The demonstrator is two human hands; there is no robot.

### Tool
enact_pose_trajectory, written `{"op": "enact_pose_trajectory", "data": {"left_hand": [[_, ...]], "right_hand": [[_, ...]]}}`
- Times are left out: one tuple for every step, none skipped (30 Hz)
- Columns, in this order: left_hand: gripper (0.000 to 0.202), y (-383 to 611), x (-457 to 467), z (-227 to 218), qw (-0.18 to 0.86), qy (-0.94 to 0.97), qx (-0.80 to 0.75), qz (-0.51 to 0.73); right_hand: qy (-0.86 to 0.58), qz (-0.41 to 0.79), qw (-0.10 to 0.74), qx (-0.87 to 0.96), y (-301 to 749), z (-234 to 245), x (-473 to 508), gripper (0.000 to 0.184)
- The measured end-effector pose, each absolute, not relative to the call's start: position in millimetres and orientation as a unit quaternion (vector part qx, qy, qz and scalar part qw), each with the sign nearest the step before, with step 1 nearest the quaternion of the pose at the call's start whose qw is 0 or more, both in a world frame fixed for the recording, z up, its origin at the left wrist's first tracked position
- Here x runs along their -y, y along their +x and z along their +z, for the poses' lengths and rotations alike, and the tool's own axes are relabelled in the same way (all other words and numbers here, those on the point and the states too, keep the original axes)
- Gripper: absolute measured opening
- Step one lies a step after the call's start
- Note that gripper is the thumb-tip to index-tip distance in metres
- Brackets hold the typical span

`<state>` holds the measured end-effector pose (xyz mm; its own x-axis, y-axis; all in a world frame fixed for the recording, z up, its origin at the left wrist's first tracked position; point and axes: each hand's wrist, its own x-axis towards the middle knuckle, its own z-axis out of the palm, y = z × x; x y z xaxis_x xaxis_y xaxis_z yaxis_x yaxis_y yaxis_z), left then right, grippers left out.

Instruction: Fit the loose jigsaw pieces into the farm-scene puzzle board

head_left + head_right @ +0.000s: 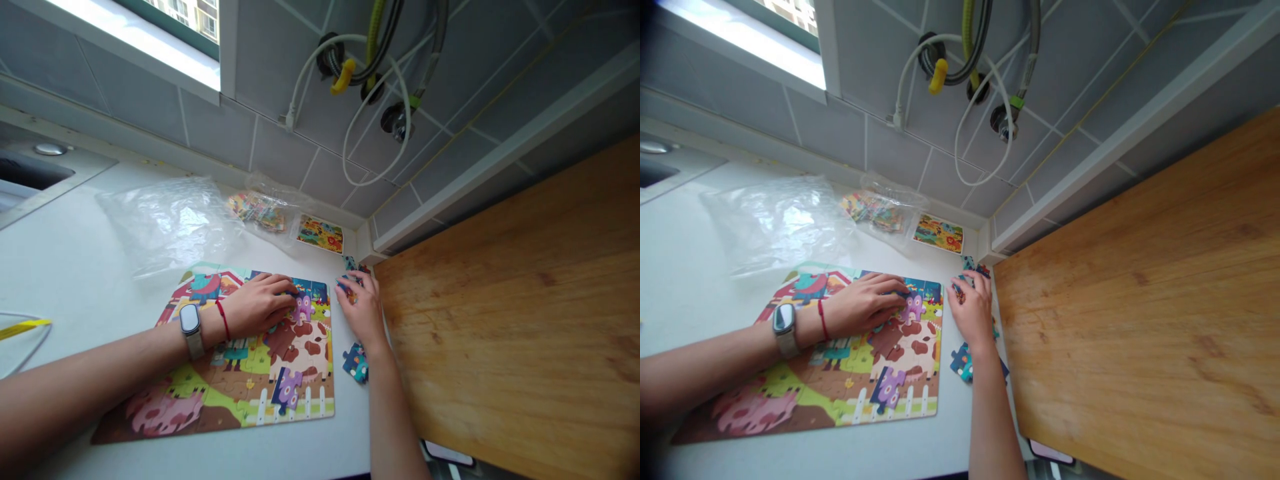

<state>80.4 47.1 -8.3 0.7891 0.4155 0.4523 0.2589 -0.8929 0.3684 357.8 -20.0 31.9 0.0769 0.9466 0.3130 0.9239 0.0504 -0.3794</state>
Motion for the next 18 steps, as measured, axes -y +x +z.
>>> {"op": "enact_pose_trajectory", "data": {"left_hand": [[0.015,80.4,-46.8,-8.3,0.144,0.935,-0.182,0.269],[0.015,80.4,-46.5,-8.1,0.145,0.935,-0.183,0.268],[0.015,80.4,-46.2,-7.7,0.146,0.934,-0.185,0.268],[0.015,80.4,-46.0,-7.3,0.147,0.933,-0.187,0.269],[0.015,80.4,-45.9,-6.9,0.148,0.933,-0.187,0.269],[0.015,80.4,-45.9,-6.6,0.146,0.934,-0.187,0.268],[0.016,80.5,-46.0,-6.3,0.145,0.934,-0.186,0.267],[0.016,80.5,-46.2,-6.3,0.146,0.935,-0.185,0.267],[0.016,80.5,-46.5,-6.4,0.147,0.934,-0.184,0.267],[0.016,80.5,-46.8,-6.7,0.148,0.934,-0.184,0.268],[0.017,80.4,-47.1,-7.2,0.15,0.933,-0.184,0.27],[0.017,80.3,-47.4,-7.6,0.152,0.933,-0.184,0.27],[0.017,80.2,-47.7,-8.1,0.153,0.933,-0.183,0.271],[0.018,80.0,-47.9,-8.4,0.153,0.933,-0.182,0.271],[0.018,79.9,-48.1,-8.5,0.152,0.933,-0.179,0.271],[0.018,79.7,-48.1,-8.4,0.151,0.934,-0.178,0.272],[0.018,79.6,-48.2,-8.2,0.149,0.934,-0.176,0.273],[0.017,79.5,-48.2,-7.9,0.147,0.934,-0.176,0.273]], "right_hand": [[-0.663,0.038,0.244,0.707,352.5,32.6,21.6,0.022],[-0.641,0.058,0.228,0.73,347.2,32.7,23.2,0.02],[-0.627,0.077,0.21,0.746,342.3,32.2,24.6,0.02],[-0.619,0.091,0.197,0.755,338.2,31.6,25.7,0.02],[-0.614,0.098,0.192,0.759,335.3,31.1,26.3,0.021],[-0.612,0.1,0.197,0.76,333.9,31.1,26.4,0.022],[-0.61,0.095,0.213,0.757,334.3,31.7,25.9,0.023],[-0.61,0.083,0.237,0.752,336.5,32.8,25.1,0.025],[-0.615,0.066,0.266,0.74,340.5,34.3,23.9,0.026],[-0.625,0.043,0.295,0.721,346.2,35.9,22.6,0.028],[-0.643,0.018,0.319,0.696,353.2,37.2,21.2,0.029],[-0.667,-0.006,0.333,0.667,361.0,37.7,19.9,0.03],[-0.693,-0.023,0.334,0.639,369.0,37.4,18.8,0.032],[-0.718,-0.029,0.321,0.617,376.4,36.1,17.9,0.033],[-0.739,-0.023,0.3,0.602,382.7,33.9,17.2,0.036],[-0.755,-0.013,0.28,0.593,387.4,31.0,16.8,0.038],[-0.766,-0.002,0.262,0.587,390.4,27.7,16.6,0.04],[-0.773,0.005,0.25,0.583,391.6,24.4,16.5,0.043]]}}
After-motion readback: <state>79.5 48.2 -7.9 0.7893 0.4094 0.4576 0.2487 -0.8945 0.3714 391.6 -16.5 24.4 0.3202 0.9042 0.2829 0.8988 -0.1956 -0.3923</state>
